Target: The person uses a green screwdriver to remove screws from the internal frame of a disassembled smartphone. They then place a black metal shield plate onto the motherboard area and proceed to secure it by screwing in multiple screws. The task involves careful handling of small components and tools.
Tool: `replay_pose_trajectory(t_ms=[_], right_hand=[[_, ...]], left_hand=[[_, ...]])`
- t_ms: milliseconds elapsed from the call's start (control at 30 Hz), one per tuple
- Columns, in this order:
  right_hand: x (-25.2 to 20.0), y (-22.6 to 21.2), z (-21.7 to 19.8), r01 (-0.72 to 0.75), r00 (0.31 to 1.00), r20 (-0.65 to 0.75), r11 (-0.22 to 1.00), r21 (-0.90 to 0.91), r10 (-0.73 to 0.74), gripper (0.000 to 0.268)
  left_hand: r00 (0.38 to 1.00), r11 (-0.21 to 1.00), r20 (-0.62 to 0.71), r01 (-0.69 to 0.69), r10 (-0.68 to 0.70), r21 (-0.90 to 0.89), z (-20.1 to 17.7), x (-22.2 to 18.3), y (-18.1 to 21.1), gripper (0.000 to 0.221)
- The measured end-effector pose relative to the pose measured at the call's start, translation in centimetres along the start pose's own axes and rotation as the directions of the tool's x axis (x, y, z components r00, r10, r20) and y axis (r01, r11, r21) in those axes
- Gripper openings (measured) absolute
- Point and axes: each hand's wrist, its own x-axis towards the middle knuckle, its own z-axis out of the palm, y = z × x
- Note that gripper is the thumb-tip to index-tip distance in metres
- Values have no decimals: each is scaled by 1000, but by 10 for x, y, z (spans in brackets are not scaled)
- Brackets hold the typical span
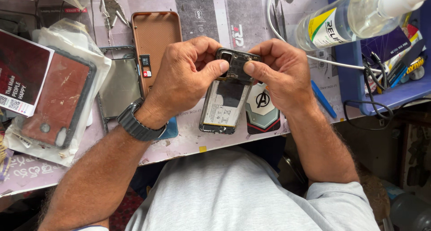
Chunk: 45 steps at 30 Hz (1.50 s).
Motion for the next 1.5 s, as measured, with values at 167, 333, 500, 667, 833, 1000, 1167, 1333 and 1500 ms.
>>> replay_pose_trajectory(t_ms=[167,333,500,667,833,1000,1167,1333,1500], right_hand=[[7,-5,-3,-44,999,13,996,-83,45,27],[13,-10,-2,-128,992,-41,962,-240,122,23],[16,-20,9,-193,981,-116,841,-505,156,16],[17,-21,18,-83,996,-83,615,-784,29,19],[16,-20,22,43,994,0,404,-914,-107,24],[6,-27,25,96,982,64,174,-980,-180,26],[-46,-66,-13,145,973,79,307,-941,-216,9],[-93,-85,-41,94,982,56,215,-972,-178,10],[-99,-56,-39,18,984,12,32,-999,-179,12]], left_hand=[[998,956,-62,24,-6,292,3,2,5,17],[900,554,51,-310,433,773,-1,-5,9,27],[889,456,122,-339,441,823,-4,-6,-4,24],[909,433,158,-329,385,839,-5,-5,-16,20],[908,406,164,-327,387,854,-6,-5,-17,20],[886,376,201,-370,417,849,-4,-8,-17,18],[888,391,210,-378,409,839,-4,-9,-23,16],[867,336,209,-383,453,861,-3,-14,-15,21],[834,299,193,-387,517,872,-14,-43,17,23]])
